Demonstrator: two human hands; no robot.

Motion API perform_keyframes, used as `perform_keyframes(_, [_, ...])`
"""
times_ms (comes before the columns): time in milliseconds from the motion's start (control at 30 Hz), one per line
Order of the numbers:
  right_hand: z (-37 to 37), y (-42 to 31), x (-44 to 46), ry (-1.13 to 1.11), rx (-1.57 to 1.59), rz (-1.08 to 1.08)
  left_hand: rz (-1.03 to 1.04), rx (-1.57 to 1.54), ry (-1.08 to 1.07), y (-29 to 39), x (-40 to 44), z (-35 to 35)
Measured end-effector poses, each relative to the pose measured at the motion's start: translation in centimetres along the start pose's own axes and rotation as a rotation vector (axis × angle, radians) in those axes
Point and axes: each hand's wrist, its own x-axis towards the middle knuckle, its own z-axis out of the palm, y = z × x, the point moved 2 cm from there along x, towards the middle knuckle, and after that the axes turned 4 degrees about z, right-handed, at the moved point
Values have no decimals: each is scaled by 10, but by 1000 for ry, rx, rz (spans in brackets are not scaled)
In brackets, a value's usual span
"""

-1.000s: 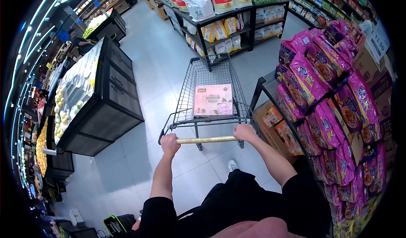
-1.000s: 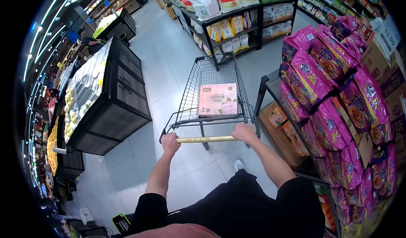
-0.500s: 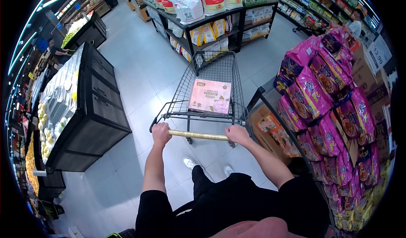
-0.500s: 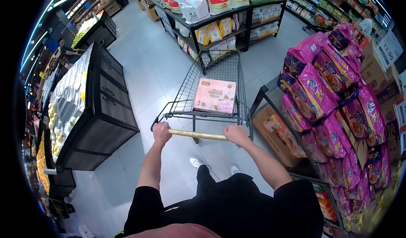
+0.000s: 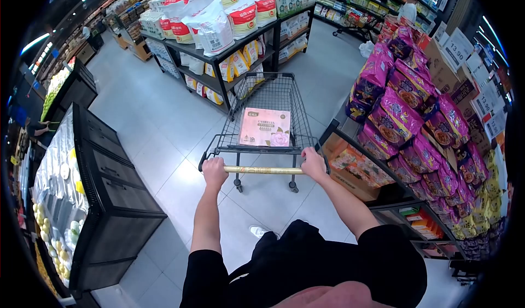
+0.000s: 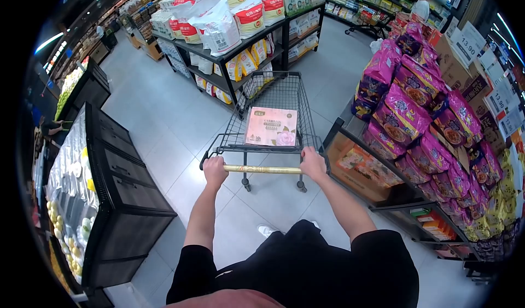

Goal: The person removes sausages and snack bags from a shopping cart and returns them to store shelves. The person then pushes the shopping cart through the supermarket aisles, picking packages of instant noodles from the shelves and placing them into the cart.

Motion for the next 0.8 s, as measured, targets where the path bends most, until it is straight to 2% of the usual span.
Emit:
perform_keyframes(133, [2,-13,12,109,11,-19,28,-40,16,-18,21,10])
perform_keyframes(267, [10,-18,33,116,17,30,55,-62,-9,-35,48,24])
perform_keyframes(800, [26,-42,123,144,108,-70,82,-3,-95,-87,134,75])
